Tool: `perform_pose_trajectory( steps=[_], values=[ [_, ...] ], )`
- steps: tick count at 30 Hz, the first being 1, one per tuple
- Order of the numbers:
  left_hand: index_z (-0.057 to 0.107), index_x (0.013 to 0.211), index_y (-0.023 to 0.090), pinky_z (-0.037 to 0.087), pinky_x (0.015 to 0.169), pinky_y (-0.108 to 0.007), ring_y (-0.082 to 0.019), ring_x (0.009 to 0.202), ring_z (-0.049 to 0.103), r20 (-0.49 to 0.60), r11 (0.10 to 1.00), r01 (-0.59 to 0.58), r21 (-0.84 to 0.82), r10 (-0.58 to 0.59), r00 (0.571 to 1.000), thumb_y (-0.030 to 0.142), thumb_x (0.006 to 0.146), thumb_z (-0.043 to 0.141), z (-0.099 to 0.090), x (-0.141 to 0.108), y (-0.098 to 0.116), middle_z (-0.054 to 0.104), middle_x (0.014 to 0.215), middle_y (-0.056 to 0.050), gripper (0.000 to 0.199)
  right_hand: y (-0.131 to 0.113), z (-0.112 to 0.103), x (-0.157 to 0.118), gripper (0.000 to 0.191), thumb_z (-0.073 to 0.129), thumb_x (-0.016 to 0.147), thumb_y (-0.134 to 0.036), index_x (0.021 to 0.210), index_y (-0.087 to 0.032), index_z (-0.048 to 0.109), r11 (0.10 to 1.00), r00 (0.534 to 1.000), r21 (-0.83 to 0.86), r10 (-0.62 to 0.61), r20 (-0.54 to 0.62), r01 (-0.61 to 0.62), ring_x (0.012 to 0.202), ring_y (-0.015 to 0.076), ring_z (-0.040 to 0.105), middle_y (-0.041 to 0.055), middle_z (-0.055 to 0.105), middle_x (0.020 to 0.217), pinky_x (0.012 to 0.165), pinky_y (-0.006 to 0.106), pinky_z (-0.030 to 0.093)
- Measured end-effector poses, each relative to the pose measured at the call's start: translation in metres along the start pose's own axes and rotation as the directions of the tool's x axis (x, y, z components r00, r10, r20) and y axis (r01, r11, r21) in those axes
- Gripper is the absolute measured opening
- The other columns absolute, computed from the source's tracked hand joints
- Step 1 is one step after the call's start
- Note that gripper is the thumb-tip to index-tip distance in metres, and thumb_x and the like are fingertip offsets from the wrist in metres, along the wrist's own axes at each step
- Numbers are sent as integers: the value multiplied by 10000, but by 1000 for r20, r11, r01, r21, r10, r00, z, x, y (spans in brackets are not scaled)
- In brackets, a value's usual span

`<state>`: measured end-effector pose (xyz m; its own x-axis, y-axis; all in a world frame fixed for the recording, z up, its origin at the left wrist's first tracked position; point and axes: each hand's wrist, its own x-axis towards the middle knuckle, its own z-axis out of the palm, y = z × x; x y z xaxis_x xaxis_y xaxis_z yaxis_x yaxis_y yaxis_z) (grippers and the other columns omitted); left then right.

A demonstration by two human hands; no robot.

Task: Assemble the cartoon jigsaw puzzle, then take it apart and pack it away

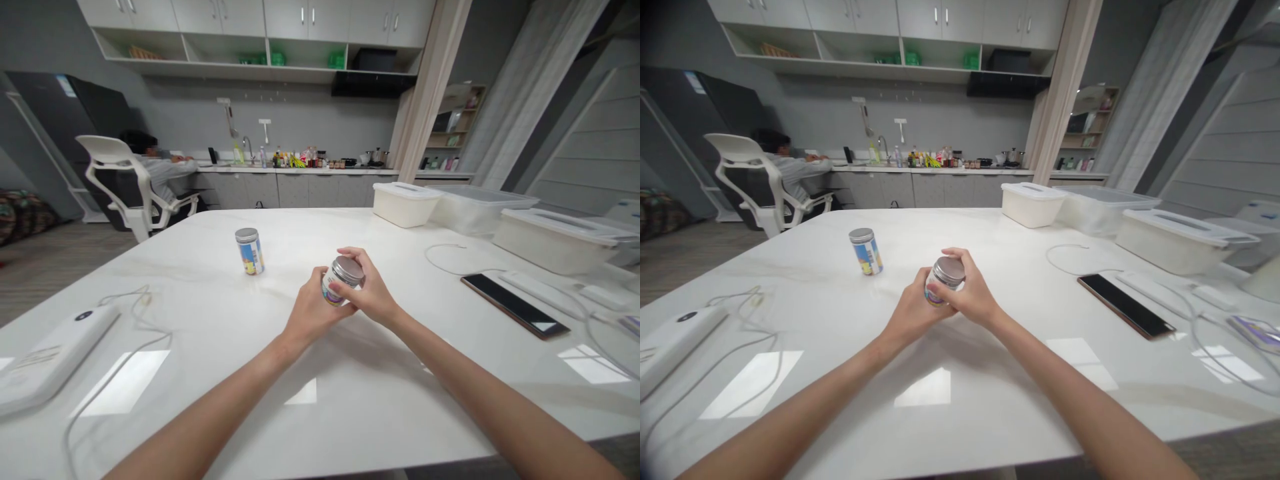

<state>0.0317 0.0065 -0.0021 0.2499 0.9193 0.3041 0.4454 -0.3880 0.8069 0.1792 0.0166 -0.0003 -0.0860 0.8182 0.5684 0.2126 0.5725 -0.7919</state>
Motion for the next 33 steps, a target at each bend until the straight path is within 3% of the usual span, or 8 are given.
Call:
perform_pose_trajectory(
  steps=[3,9,14,19,24,28,33],
  values=[
    [479,854,221,429,528,-269,-179,635,621,-24,1000,8,19,-7,1000,256,653,684,3,-4,5,621,716,32,289,-11,5,-3,475,780,692,-430,1041,-231,527,999,1000,31,-18,6,18,951,215,609,62,615,1053,855,360,493],
    [534,853,220,451,559,-284,-180,641,626,32,998,-67,-21,68,997,284,666,667,12,-9,6,638,729,17,239,-20,0,-2,280,748,745,-384,906,-223,585,954,988,273,95,122,-125,891,196,654,34,688,894,810,360,523],
    [564,795,217,440,533,-281,-173,624,607,107,996,-80,-31,82,991,315,666,674,8,-5,3,617,690,18,196,-20,-2,-3,271,780,699,-368,876,-220,636,926,979,335,131,156,-177,875,194,660,29,697,883,783,352,540],
    [578,755,195,443,526,-263,-155,605,589,214,985,-29,-171,65,975,291,653,684,9,-2,-3,597,637,24,176,-17,-5,-2,223,768,714,-352,885,-225,700,916,964,339,143,223,-214,897,189,651,31,694,893,763,330,535],
    [565,687,168,459,542,-260,-141,577,581,337,919,91,-384,47,941,234,631,663,12,-2,-6,598,611,11,130,-16,-6,-2,210,753,731,-357,906,-241,747,909,959,355,132,251,-218,857,169,632,30,667,906,748,318,520],
    [583,676,150,462,520,-274,-156,536,591,495,806,228,-546,91,864,294,612,691,10,-3,-9,623,593,-24,191,-16,-5,-4,207,752,730,-374,889,-242,751,890,954,397,117,277,-225,843,178,629,32,665,884,723,321,521],
    [607,723,150,448,489,-283,-170,512,591,697,617,456,-642,221,682,390,540,736,7,-8,-9,632,618,-41,328,-19,-11,-4,311,731,741,-454,980,-256,732,868,918,460,-16,397,-184,938,226,631,46,672,927,766,362,523]
  ],
)
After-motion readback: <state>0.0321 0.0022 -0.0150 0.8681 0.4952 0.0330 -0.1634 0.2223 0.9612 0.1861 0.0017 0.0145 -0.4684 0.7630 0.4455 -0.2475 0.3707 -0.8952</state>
